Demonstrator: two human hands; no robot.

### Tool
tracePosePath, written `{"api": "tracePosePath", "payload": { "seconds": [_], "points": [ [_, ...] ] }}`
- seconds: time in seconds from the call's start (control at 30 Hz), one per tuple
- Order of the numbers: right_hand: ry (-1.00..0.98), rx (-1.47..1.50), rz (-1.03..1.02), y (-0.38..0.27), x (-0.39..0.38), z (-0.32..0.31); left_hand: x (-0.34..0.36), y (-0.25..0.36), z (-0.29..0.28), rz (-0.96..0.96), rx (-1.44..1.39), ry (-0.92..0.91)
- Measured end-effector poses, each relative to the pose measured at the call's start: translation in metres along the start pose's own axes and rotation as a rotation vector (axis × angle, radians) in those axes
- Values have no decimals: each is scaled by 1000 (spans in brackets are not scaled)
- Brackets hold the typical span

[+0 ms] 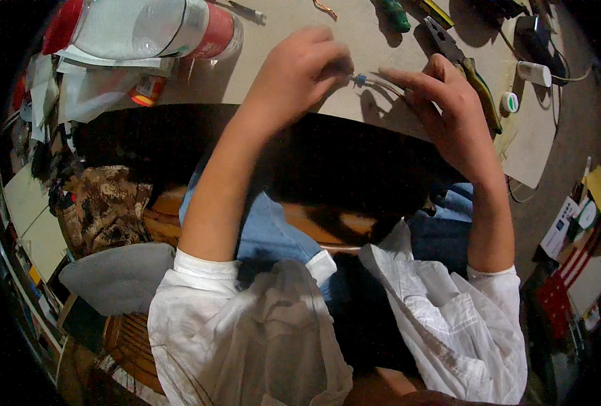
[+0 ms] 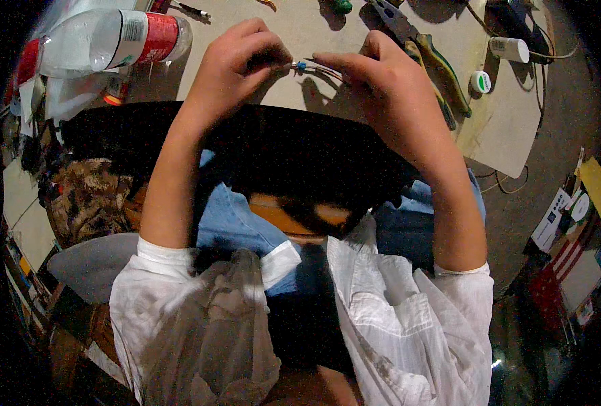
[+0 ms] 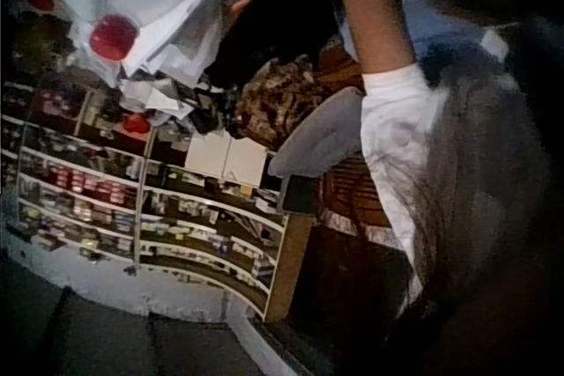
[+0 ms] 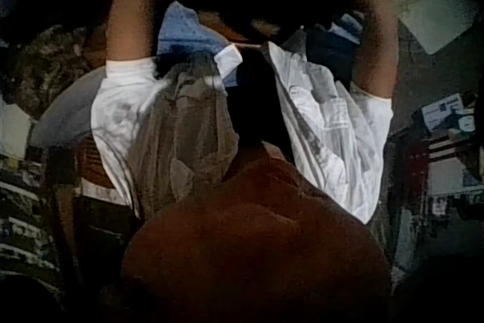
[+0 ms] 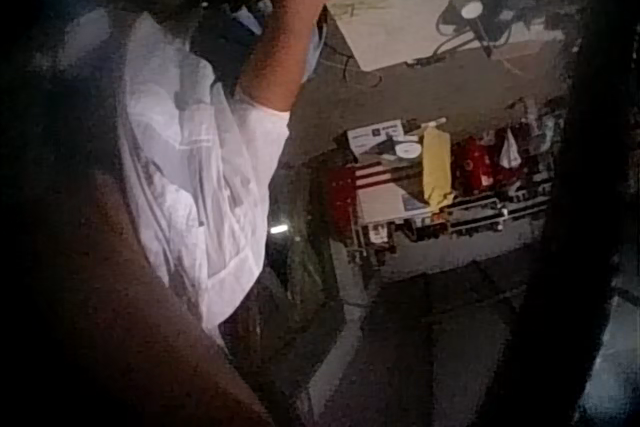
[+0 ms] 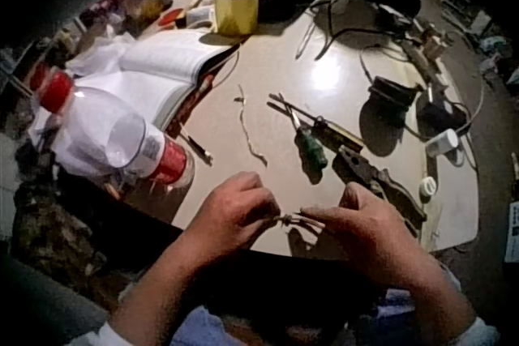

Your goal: The person strips the insulation from a copper wire using pliers and a screwdriver. They then twist the exposed strands and wrap them around a small metal component, securing the connection by hand.

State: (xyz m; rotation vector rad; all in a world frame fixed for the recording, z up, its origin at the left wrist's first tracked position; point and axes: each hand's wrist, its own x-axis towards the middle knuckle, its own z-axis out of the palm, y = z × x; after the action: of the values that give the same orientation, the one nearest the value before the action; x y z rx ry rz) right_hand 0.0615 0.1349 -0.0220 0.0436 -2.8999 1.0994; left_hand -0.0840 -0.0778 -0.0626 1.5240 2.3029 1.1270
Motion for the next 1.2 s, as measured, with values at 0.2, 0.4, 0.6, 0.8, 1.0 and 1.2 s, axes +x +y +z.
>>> {"api": "tracePosePath", "payload": {
  "seconds": [0.2,0.4,0.6,0.8,1.0,1.2],
  "points": [
    [7,-24,-44,3,5,11,3,1,-2,-3,-1,-5],
    [-2,-28,-39,2,6,12,2,-2,0,7,-9,4],
    [-8,-63,-49,2,6,12,2,-1,1,-11,-2,-4],
    [-20,-115,-68,2,6,12,2,-1,1,-12,6,1],
    [-25,-203,-78,-9,9,9,3,-1,0,-4,9,0],
    [-93,-291,-61,-16,11,6,2,-1,0,-7,17,-4]
  ]
}}
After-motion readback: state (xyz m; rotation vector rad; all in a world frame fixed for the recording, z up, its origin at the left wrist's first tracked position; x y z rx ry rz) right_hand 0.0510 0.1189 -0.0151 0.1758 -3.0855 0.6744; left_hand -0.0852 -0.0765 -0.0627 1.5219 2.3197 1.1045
